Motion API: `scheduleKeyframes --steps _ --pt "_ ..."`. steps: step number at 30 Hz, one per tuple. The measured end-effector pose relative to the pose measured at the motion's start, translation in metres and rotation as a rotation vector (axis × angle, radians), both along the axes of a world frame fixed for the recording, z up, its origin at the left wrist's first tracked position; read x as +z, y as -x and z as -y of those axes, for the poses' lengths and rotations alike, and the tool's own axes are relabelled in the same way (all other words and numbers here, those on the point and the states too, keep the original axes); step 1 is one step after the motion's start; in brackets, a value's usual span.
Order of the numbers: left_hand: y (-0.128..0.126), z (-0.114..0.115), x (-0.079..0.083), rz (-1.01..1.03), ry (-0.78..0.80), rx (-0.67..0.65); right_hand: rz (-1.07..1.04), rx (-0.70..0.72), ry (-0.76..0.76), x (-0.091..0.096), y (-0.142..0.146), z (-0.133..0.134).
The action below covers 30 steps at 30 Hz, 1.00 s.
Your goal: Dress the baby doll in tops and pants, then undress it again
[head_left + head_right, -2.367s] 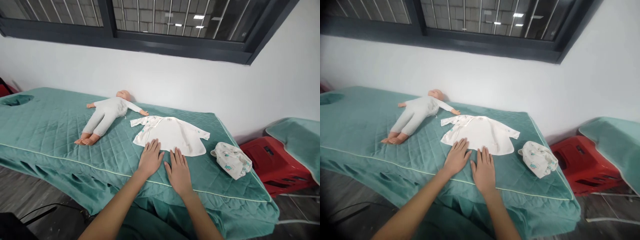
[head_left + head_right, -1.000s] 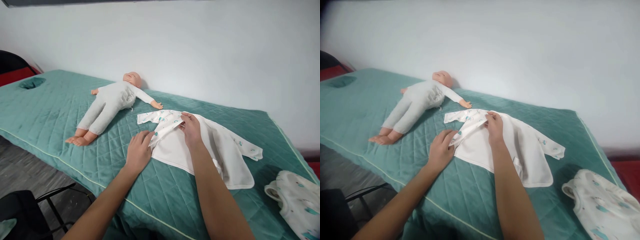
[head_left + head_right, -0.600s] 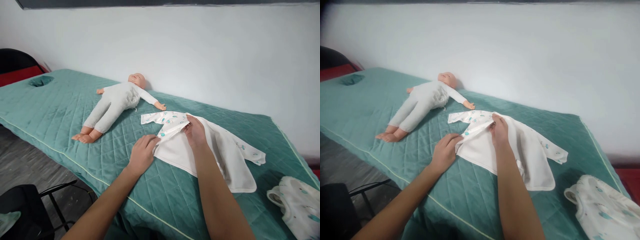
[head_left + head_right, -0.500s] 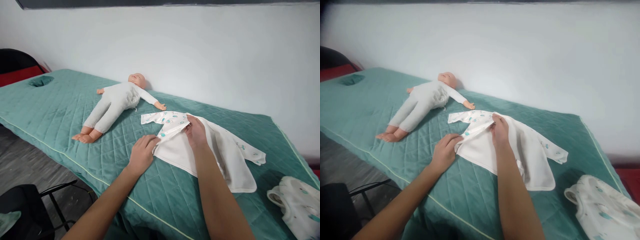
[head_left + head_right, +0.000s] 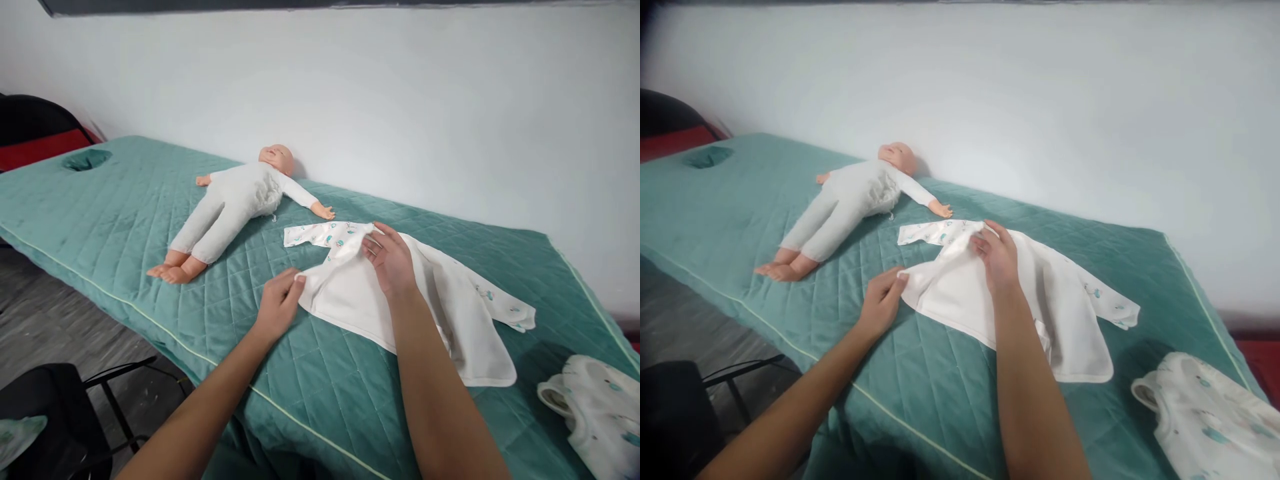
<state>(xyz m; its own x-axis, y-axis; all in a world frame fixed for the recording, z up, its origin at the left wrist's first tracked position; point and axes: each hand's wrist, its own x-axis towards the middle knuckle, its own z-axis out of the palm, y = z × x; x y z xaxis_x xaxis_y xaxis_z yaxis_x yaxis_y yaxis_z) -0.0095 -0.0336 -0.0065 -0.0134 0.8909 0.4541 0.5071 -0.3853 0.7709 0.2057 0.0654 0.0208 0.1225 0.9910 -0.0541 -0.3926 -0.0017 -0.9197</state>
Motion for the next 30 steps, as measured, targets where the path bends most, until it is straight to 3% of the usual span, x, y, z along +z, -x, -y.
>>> scheduleKeyframes --steps 3,6,11,15,23,27,30 --pt "0.001 -0.002 0.0 0.101 0.024 0.125 0.154 0.145 -0.106 0.001 0.006 0.003" --pt "0.0 -0.001 -0.001 0.083 0.001 0.132 0.337 0.203 -0.163 -0.003 0.012 0.004" --pt "0.004 -0.007 -0.006 0.135 0.037 0.348 0.49 0.149 -0.188 -0.013 0.011 0.0" --pt "0.009 -0.033 -0.009 0.023 0.099 0.468 0.547 0.075 -0.161 -0.017 0.007 -0.002" --pt "0.012 -0.08 -0.006 -0.295 0.168 0.28 0.62 0.041 -0.125 -0.023 0.004 -0.006" --pt "0.021 -0.099 -0.009 -0.173 0.183 0.276 0.636 0.034 -0.111 -0.023 0.005 -0.004" --pt "0.031 -0.112 -0.011 0.003 0.139 0.328 0.674 0.005 -0.133 -0.012 0.003 0.001"
